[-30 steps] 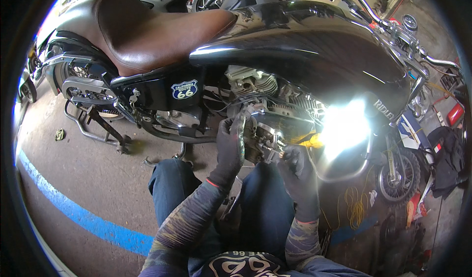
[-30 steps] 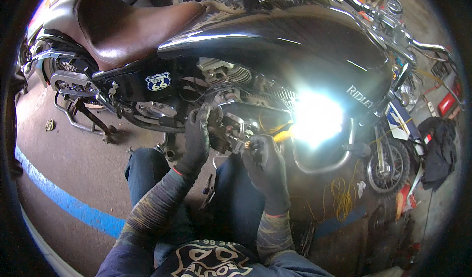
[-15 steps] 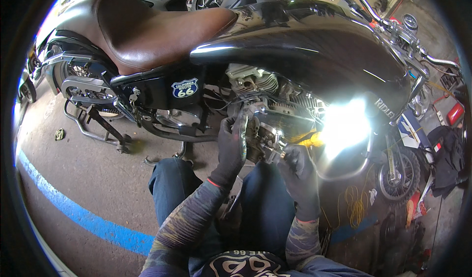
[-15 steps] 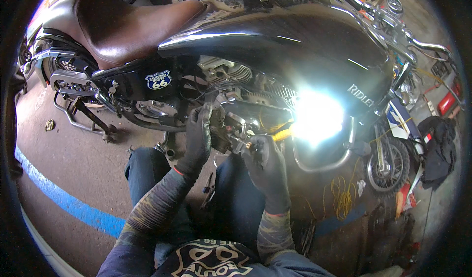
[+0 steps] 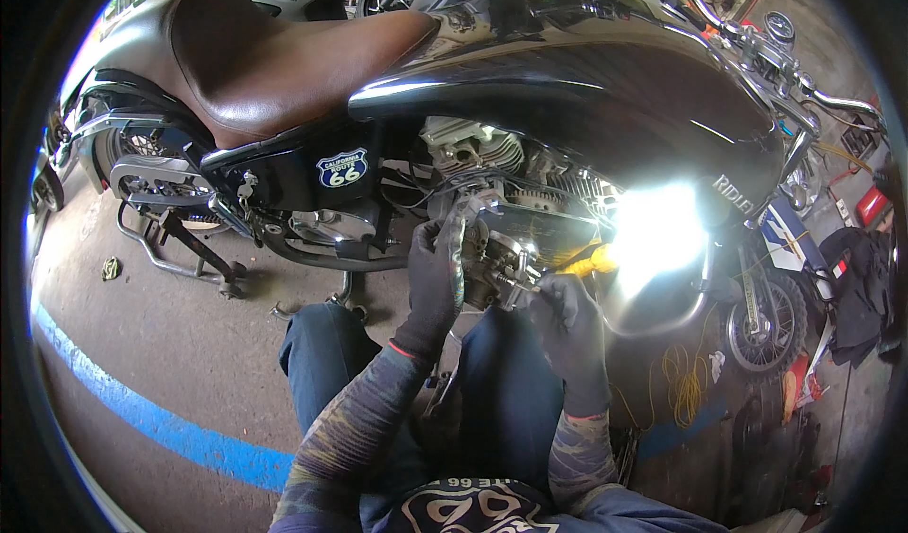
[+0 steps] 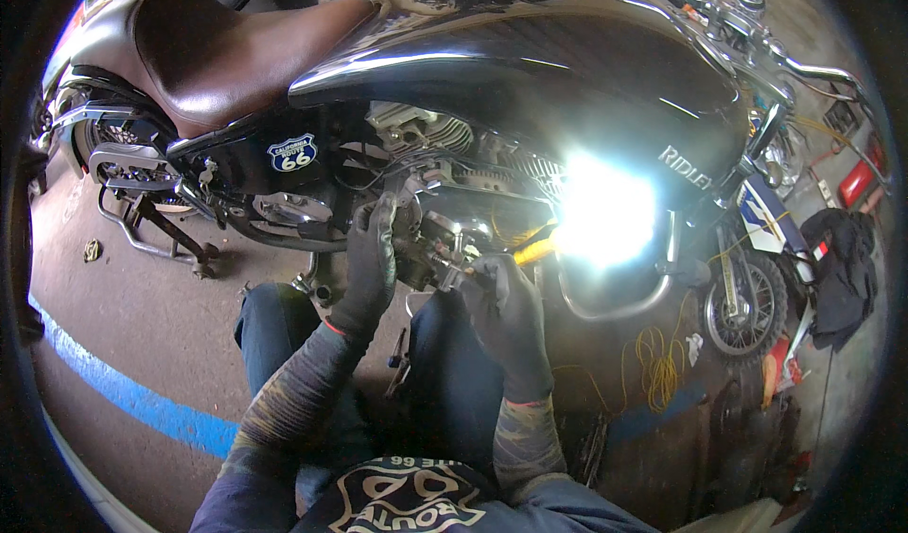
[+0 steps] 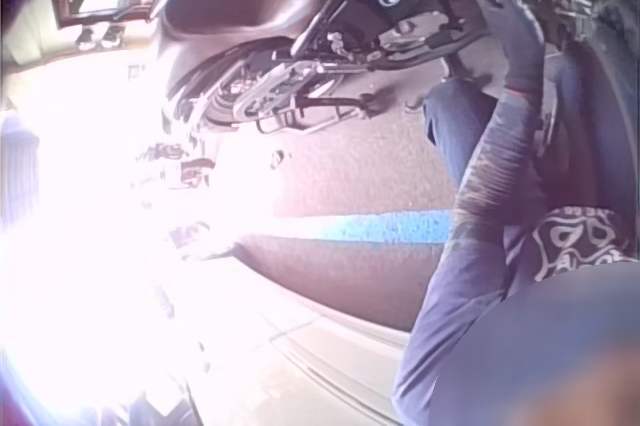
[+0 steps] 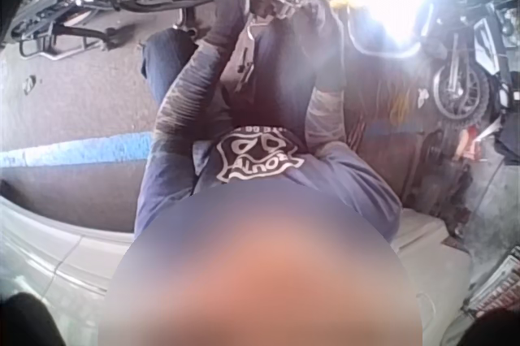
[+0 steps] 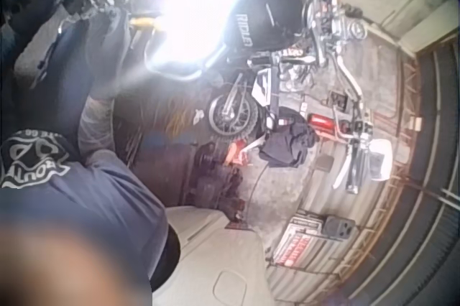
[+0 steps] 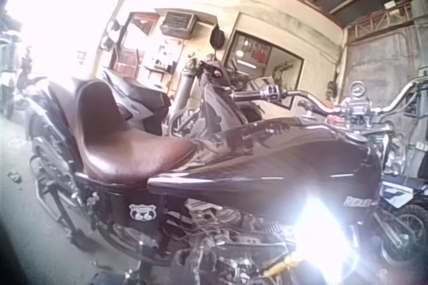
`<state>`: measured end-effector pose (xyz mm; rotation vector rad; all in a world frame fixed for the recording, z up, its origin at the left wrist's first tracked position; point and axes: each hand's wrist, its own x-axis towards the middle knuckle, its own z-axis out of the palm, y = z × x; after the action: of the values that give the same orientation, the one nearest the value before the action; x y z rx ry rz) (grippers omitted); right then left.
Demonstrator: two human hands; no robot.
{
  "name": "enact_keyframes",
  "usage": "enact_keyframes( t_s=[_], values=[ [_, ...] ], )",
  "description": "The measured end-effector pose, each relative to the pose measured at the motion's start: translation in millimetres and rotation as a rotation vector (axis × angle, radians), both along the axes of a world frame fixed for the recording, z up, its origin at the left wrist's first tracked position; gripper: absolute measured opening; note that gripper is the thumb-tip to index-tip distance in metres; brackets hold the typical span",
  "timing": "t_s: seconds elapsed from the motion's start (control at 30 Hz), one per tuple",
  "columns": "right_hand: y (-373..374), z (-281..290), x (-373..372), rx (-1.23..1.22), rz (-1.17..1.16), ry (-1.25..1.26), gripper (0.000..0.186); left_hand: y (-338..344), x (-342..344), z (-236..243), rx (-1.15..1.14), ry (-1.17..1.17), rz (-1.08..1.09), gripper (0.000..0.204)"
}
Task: The person sits on the floor and works on a motorcycle carburetor, using a flashlight to illuminate the engine area. They manipulate the carburetor with gloved hands, adjusting and inspecting its components.
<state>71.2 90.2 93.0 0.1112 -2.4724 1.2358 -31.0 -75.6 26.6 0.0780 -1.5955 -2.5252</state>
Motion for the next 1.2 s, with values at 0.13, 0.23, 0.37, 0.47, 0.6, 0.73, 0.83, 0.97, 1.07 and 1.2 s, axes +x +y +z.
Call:
enact_keyframes(
  t_s=[0.13,0.23,0.37,0.47,0.6,0.73,0.83,0.97,1.07,1.2],
  values=[
    [3.6,0.5,-5.0,-0.120,-0.020,-0.272,0.018,-0.7,0.8,4.8,-0.009,0.050,0.022,0.043],
    [-1.5,-2.3,-2.4,-0.193,0.017,-0.061,0.012,-2.2,0.5,5.5,-0.012,0.023,0.007,0.042],
    [0.7,-0.5,-1.6,-0.020,0.107,0.055,0.010,0.2,0.9,5.2,0.079,0.008,-0.003,0.039],
    [5.2,2.7,-4.1,-0.114,0.038,-0.184,0.016,0.7,1.6,5.4,-0.033,0.038,0.053,0.038],
    [2.2,5.3,-4.5,-0.163,-0.016,-0.266,0.018,-0.9,0.7,6.3,-0.068,0.044,0.027,0.039],
    [-4.6,6.0,0.5,-0.118,0.053,-0.034,0.030,-2.1,0.5,4.9,-0.060,0.048,0.019,0.038],
    [0.0,6.8,1.8,-0.164,0.062,-0.142,0.030,1.1,0.7,0.1,-0.030,0.044,0.017,0.038],
    [1.5,-0.4,-3.7,-0.317,-0.040,-0.340,0.028,2.6,-2.2,-6.3,-0.250,0.202,0.117,0.038],
    [0.9,-4.1,-4.5,-0.219,0.099,-0.099,0.009,0.8,-3.6,-6.4,-0.120,0.094,0.046,0.038],
    [3.4,-1.7,2.5,-0.084,-0.006,-0.172,0.027,-1.5,0.7,-0.3,-0.055,0.069,0.015,0.041]
  ],
)
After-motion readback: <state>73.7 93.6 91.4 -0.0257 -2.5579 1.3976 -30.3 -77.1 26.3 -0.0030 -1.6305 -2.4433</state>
